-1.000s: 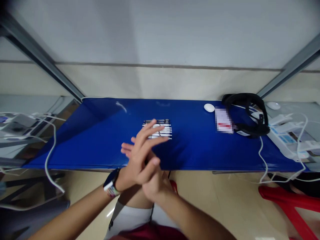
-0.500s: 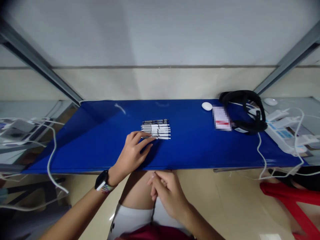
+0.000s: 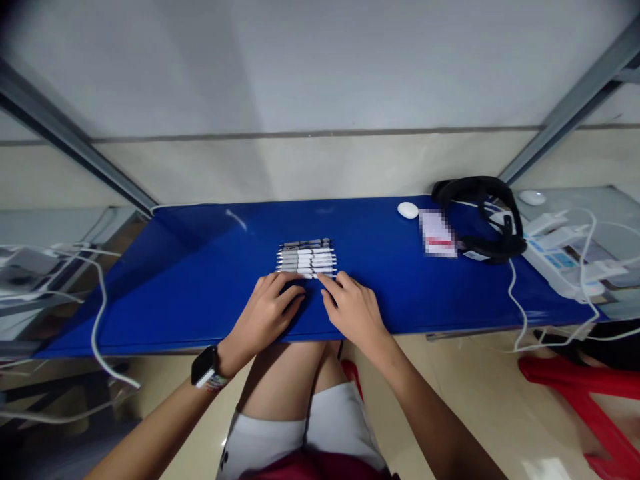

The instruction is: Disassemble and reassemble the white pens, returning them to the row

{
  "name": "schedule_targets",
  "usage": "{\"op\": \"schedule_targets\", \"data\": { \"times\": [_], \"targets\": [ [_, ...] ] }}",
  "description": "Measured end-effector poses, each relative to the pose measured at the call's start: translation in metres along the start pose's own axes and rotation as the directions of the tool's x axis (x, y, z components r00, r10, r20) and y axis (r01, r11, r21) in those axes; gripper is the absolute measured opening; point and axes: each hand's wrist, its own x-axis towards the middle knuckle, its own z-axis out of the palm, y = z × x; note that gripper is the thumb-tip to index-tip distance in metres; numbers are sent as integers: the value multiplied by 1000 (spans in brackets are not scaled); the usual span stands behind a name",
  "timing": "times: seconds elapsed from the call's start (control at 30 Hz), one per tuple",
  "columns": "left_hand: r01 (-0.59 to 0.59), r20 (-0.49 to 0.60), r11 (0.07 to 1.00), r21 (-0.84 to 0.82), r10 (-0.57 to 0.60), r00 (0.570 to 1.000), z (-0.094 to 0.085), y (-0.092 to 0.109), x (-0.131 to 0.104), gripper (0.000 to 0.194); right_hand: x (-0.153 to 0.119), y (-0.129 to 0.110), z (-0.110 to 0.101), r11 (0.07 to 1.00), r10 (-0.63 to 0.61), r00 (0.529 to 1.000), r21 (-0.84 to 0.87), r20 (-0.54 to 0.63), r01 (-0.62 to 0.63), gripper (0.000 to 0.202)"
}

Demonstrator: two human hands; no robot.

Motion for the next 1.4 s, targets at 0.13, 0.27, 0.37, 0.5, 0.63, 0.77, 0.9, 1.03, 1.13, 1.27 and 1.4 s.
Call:
{"op": "schedule_targets", "data": {
  "times": [0.13, 0.27, 0.37, 0.5, 0.63, 0.77, 0.9, 1.03, 1.13, 1.27, 1.4],
  "targets": [
    [-14, -2, 1000, -9, 14, 1000, 1, -4, 1, 22, 6, 1, 3, 999, -12, 1000, 33, 1, 12, 37],
    [1, -64, 1000, 10, 0, 998, 1, -8, 2, 19, 6, 2, 2, 994, -5, 1000, 105, -2, 5, 31],
    [35, -106, 999, 20, -32, 994, 0, -11, 3, 21, 6, 4, 0, 991, 26, 1000, 129, -3, -25, 26],
    [37, -115, 999, -25, -40, 993, -5, -15, 3, 17, 10, 8, -5, 962, 26, 999, 273, 19, -30, 14],
    [20, -175, 992, -127, -43, 984, -14, -20, 3, 11, 23, 9, -10, 773, 58, 997, 630, 47, -75, 8],
    [98, -174, 951, -295, -154, 973, -26, -33, 14, 21, 51, 10, -17, 425, 161, 969, 873, 188, -240, 22],
    [168, -135, 811, -561, -291, 947, -33, -53, 44, 27, 87, 19, -25, 346, 197, 971, 918, 132, -195, 27],
    [124, -199, 793, -597, -297, 934, -28, -76, 83, 23, 126, 37, -23, 232, 192, 965, 947, 179, -221, 30],
    [111, -216, 792, -601, -294, 931, -18, -96, 106, 20, 152, 51, -11, 179, 232, 945, 945, 230, -274, 32],
    [139, -198, 758, -637, -336, 921, 1, -117, 118, 21, 170, 67, 11, 186, 250, 950, 954, 187, -237, 36],
    [195, -141, 704, -683, -389, 910, 15, -127, 113, 23, 167, 76, 26, 182, 217, 956, 954, 196, -237, 39]
  ]
}}
